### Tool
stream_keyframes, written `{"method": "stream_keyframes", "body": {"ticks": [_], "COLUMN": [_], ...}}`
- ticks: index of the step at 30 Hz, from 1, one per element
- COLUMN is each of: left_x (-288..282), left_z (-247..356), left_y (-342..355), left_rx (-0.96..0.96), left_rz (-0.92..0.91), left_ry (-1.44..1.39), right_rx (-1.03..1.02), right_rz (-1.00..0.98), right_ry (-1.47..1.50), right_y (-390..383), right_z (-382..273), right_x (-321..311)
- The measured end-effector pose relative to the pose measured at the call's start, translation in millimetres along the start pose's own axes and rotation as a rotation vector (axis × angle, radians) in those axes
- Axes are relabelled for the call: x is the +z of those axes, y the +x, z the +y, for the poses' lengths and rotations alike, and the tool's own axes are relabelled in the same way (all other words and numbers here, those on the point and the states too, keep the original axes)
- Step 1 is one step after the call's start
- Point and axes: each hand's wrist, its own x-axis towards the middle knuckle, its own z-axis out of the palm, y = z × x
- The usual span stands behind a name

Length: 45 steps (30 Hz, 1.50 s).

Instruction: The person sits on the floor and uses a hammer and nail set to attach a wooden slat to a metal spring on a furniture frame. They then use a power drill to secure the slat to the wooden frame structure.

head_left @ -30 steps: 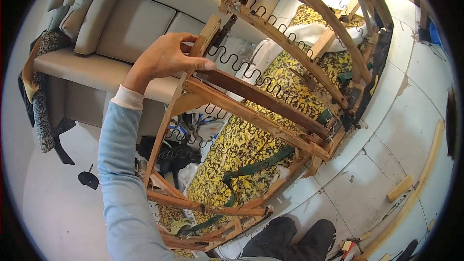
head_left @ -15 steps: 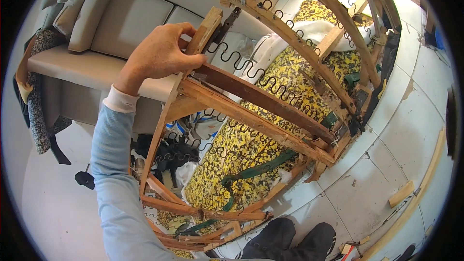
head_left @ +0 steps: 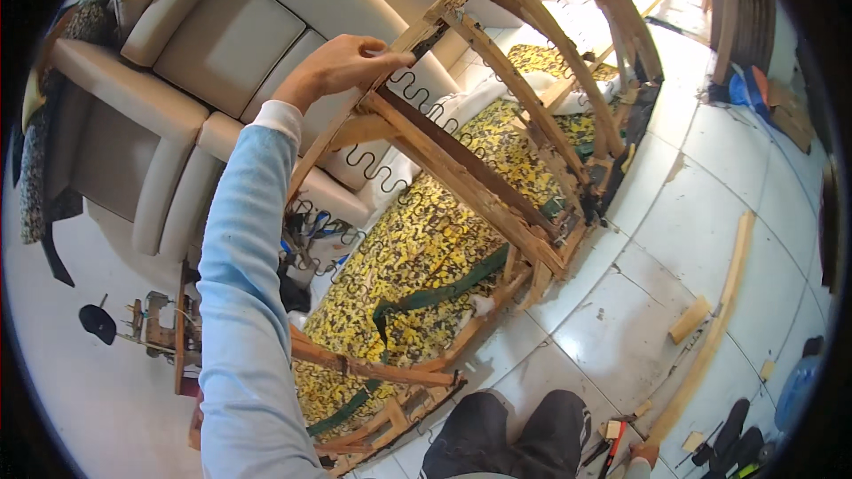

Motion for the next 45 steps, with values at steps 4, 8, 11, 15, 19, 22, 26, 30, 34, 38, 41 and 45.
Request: {"method": "stream_keyframes", "body": {"ticks": [4, 8, 11, 15, 19, 22, 26, 30, 34, 38, 41, 45], "left_x": [45.5, 137.7, 207.1, 264.4, 317.2, 329.8, 370.4, 404.6, 464.7, 502.3, 513.2, 525.8], "left_z": [-48.2, -40.1, -39.3, -69.8, -92.9, -92.8, -110.9, -110.5, -79.7, -13.9, -2.1, -16.4], "left_y": [-72.6, -206.6, -319.3, -458.7, -558.6, -580.8, -581.3, -544.2, -492.9, -499.7, -536.2, -576.9], "left_rx": [0.139, 0.207, 0.159, -0.116, -0.399, -0.496, -0.453, -0.348, -0.338, -0.219, -0.165, -0.266], "left_rz": [0.316, 0.505, 0.358, 0.451, 0.446, 0.475, 0.435, 0.499, 0.504, 0.286, 0.118, 0.008], "left_ry": [-0.473, 0.452, 0.379, 0.18, 0.18, 0.022, -0.117, -0.243, -0.3, -0.317, -0.237, -0.248], "right_rx": [0.048, 0.014, -0.001, 0.038, 0.113, 0.152, 0.237, 0.267, 0.133, 0.046, -0.048, -0.156], "right_rz": [0.042, -0.024, 0.09, 0.229, 0.237, 0.225, 0.165, 0.182, 0.177, 0.076, -0.123, -0.215], "right_ry": [-0.025, -0.064, -0.056, -0.05, -0.01, 0.084, 0.168, 0.269, 0.229, 0.22, 0.058, -0.046], "right_y": [-34.5, -32.6, -47.8, -79.5, -85.9, -93.0, -101.5, -148.0, -178.9, -182.0, -200.2, -203.2], "right_z": [-37.0, -42.5, -44.3, -28.7, 7.4, 44.0, 61.6, 32.4, 39.7, 72.4, 77.3, 86.6], "right_x": [-41.7, -53.4, -59.5, -59.1, -55.1, -31.1, -39.9, -49.0, -37.9, -4.2, 29.4, 37.9]}}
